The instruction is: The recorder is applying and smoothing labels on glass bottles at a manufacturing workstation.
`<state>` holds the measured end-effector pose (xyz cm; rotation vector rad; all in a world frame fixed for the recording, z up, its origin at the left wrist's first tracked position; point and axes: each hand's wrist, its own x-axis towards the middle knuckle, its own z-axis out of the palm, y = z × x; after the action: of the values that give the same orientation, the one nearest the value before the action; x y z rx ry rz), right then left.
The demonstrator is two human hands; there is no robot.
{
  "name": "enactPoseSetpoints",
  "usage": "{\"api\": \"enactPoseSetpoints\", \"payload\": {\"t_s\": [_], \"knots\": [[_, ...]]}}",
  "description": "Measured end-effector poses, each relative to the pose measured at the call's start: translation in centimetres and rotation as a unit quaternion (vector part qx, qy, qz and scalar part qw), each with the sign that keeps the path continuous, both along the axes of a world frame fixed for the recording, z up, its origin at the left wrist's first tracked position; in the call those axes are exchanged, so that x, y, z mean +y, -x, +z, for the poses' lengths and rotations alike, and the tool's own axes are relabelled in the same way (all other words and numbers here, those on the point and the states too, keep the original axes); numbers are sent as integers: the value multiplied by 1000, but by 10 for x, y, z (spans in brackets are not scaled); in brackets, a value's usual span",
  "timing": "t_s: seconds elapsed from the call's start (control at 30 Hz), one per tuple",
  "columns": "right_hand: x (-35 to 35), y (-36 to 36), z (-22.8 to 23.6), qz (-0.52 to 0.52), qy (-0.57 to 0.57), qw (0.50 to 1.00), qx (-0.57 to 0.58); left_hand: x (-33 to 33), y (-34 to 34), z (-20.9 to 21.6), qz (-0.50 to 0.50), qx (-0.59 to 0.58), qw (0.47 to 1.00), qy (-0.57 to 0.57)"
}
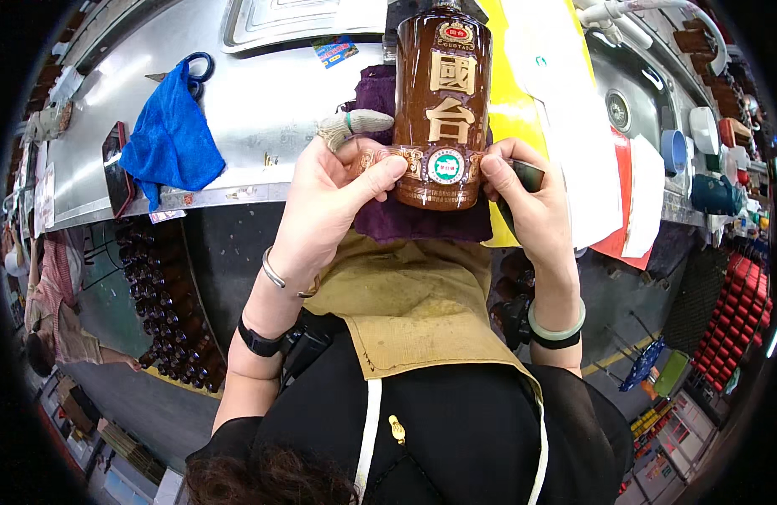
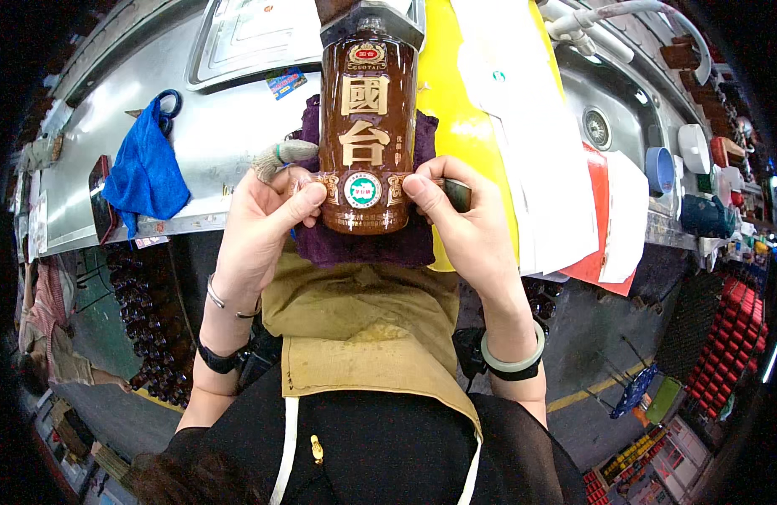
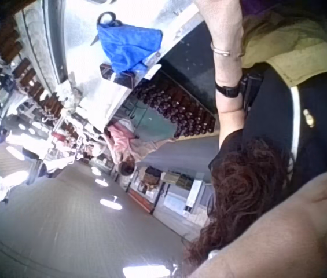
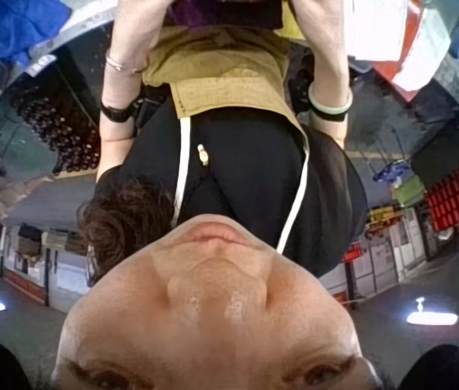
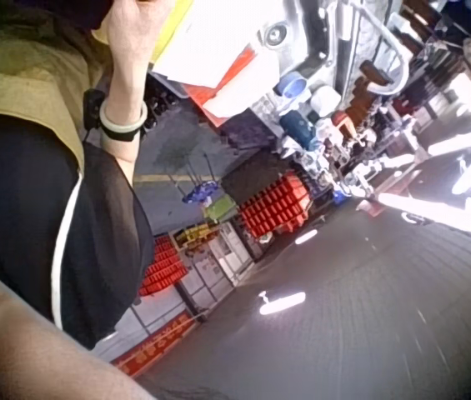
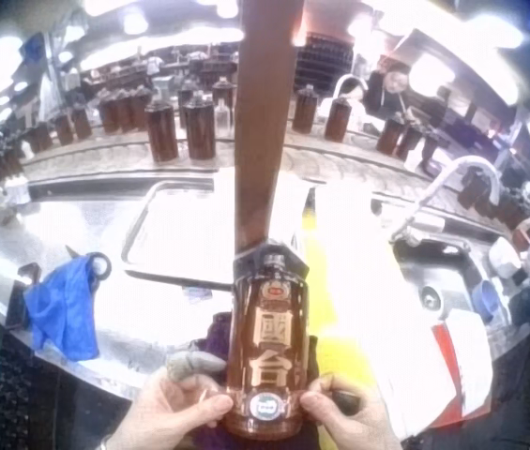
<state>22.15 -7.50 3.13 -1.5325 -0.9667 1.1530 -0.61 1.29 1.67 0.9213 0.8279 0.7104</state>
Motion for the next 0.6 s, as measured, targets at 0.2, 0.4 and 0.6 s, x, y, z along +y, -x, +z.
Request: {"api": "enactPoseSetpoints", "payload": {"t_s": [0.2, 0.4, 0.6], "knots": [[0, -1, -2, 0, 9, 1000, 9, 0, 0, 1, 1, -3, 1000, 2], [0, 0, 0, -1, 8, 1000, 15, 0, 0, 0, 2, -13, 1000, 6], [0, 0, 0, 0, 8, 1000, 6, 0, 0, 1, 2, -10, 1000, 5]]}}
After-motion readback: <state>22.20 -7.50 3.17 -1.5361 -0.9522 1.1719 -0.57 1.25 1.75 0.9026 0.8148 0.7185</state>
